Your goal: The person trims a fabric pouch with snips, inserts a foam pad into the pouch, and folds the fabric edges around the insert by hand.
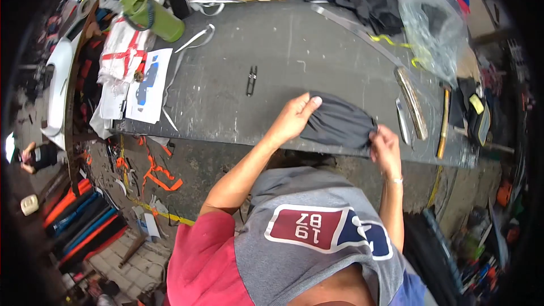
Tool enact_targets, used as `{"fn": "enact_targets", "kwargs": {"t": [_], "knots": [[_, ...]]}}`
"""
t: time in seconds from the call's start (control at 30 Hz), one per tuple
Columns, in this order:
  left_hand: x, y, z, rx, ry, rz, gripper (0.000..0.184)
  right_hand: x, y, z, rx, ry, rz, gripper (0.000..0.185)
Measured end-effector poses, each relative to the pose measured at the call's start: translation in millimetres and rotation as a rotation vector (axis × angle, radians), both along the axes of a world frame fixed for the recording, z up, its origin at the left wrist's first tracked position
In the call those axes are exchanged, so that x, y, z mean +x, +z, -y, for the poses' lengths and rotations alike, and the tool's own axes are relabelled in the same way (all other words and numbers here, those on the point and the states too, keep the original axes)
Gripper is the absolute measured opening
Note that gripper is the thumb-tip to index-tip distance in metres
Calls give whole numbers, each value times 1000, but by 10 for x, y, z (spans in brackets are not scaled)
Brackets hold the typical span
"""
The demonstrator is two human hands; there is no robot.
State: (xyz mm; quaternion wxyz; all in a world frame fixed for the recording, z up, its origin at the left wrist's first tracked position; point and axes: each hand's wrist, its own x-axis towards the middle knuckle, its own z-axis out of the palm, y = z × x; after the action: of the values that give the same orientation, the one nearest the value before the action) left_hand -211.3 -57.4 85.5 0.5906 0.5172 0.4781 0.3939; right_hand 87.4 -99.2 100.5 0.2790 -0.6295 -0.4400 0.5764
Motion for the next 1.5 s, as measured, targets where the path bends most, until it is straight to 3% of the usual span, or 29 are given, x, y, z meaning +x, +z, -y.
{"fn": "enact_targets", "kwargs": {"t": [0.07, 0.1, 0.2, 0.3, 0.4, 0.43, 0.57, 0.67, 0.73, 0.87, 0.9, 1.03, 1.13, 1.2, 1.3, 1.37, 1.43, 1.5], "knots": [[-7, -130, -15, -92, 29, -155, 38, -152, -52, -10, 155, -251, -57, 22], [7, -217, -26, -106, 52, -200, 37, -107, -130, -42, 176, -236, -42, 23], [116, -22, 10, 87, 182, -121, 35, -313, -22, -25, 328, -369, -26, 26], [97, -257, 56, -22, 82, -61, 36, -402, 61, -22, 534, -250, 290, 42], [229, -209, 141, -159, 75, 219, 31, -438, -57, -7, 538, -62, 607, 39], [140, -423, 156, -230, -19, 186, 19, -472, -128, -15, 521, -48, 619, 35], [296, -202, 292, -179, -81, 238, 20, -461, -462, 69, 404, -10, 609, 24], [221, -140, 311, -120, -76, 97, 25, -439, -493, 148, 288, 70, 532, 22], [182, -82, 304, -81, -70, -20, 34, -352, -538, 150, 212, -123, 193, 21], [85, -451, 370, -79, 3, 180, 36, -151, -433, 89, 264, -496, -515, 26], [71, -559, 399, -92, -29, 169, 37, -210, -373, 66, 248, -542, -522, 31], [23, -352, 384, -112, -171, -112, 41, -24, -395, 82, -5, -319, -413, 29], [-11, -226, 361, 128, -225, -181, 44, -1, -479, 99, -1, -233, -231, 28], [21, -302, 382, 278, -207, -128, 47, 5, -519, 91, 67, -328, -379, 27], [-118, -753, 449, 139, -357, -175, 48, -63, -267, 55, 162, -405, -610, 26], [-103, -607, 474, -175, -329, 168, 56, -96, -63, 50, 179, -313, -612, 27], [68, -300, 571, -573, -71, 921, 71, -77, 41, 79, 255, -190, -595, 25], [47, -459, 499, -859, -230, 1193, 82, -9, 172, 105, 249, -45, -554, 27]]}}
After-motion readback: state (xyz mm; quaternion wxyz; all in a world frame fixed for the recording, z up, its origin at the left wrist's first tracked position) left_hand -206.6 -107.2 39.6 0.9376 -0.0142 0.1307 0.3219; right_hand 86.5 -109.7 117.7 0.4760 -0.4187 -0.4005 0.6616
